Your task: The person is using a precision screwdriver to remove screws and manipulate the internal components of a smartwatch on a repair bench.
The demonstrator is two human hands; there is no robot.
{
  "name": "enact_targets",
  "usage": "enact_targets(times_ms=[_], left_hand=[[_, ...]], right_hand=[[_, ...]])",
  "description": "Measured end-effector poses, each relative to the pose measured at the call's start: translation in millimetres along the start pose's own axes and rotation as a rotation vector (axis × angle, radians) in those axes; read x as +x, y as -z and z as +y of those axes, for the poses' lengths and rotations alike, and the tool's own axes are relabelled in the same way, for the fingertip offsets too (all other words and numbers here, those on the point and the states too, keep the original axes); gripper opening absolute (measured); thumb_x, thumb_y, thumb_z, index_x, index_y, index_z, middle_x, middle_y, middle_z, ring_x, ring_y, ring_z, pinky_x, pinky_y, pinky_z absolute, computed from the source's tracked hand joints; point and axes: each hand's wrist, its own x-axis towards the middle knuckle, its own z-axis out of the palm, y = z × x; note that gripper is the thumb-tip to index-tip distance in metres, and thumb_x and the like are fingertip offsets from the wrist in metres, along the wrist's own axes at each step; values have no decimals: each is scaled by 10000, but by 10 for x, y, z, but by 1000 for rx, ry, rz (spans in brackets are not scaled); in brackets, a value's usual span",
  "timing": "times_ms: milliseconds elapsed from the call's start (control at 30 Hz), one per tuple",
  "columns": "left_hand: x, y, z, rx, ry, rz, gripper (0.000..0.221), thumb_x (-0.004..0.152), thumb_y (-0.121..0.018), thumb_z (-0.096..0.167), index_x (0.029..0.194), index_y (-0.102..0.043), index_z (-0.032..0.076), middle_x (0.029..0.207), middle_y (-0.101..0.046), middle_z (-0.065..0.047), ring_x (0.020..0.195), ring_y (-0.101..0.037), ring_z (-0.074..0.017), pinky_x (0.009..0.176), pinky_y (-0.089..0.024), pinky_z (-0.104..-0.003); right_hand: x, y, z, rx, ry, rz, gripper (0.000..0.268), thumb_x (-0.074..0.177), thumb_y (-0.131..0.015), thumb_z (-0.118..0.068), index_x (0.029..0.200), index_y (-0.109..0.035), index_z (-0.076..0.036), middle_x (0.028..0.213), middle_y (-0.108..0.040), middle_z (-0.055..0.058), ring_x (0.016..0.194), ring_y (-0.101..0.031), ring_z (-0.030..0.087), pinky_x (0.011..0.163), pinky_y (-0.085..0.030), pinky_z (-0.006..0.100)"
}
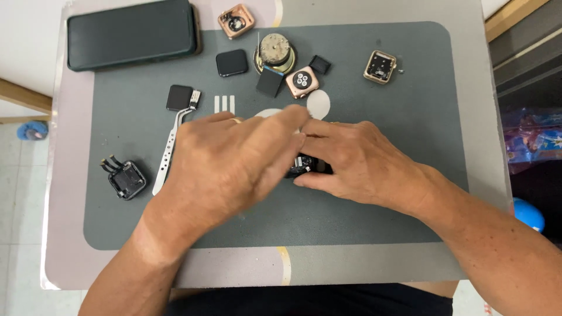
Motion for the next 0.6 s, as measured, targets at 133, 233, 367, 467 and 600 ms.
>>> enact_targets(times_ms=[133, 233, 367, 467, 600], left_hand=[[-4, -14, -34, -32, 51, -20, 109, 1110, -673, 135, 1205, -662, 83, 637, -415, 20, 511, -288, -187, 485, -352, -311], [36, 8, 7, -106, 70, -4, 326, 929, -511, -139, 1136, -656, 66, 649, -392, 12, 513, -271, -175, 492, -320, -303], [16, 24, 41, -46, 46, -66, 346, 920, -503, -41, 1203, -633, 108, 698, -433, 38, 505, -324, -129, 486, -399, -279], [-9, 15, 30, -14, 55, -59, 216, 1037, -619, 34, 1229, -664, 124, 695, -386, 27, 520, -285, -166, 496, -358, -292], [13, 14, 42, 90, 39, -22, 312, 977, -518, -34, 1158, -663, 175, 665, -364, 49, 529, -291, -152, 509, -363, -281]], right_hand=[[-5, -17, 26, -15, 16, 26, 399, 835, -856, -269, 1157, -682, -109, 955, -604, 9, 755, -617, 214, 468, -501, 377], [-1, -7, 5, -23, 43, 43, 503, 807, -888, -256, 1226, -678, -76, 990, -604, 31, 721, -607, 214, 478, -518, 369], [23, 11, -21, 25, 44, 40, 403, 844, -804, -152, 1212, -641, -129, 1157, -630, 14, 702, -593, 225, 436, -469, 363], [17, 7, -14, 36, 31, 42, 303, 860, -827, -166, 1101, -645, -146, 992, -621, -11, 708, -586, 188, 439, -453, 329], [17, 20, -36, 0, 24, 29, 355, 884, -843, -213, 1167, -642, -138, 859, -588, 15, 664, -531, 180, 446, -450, 324]])
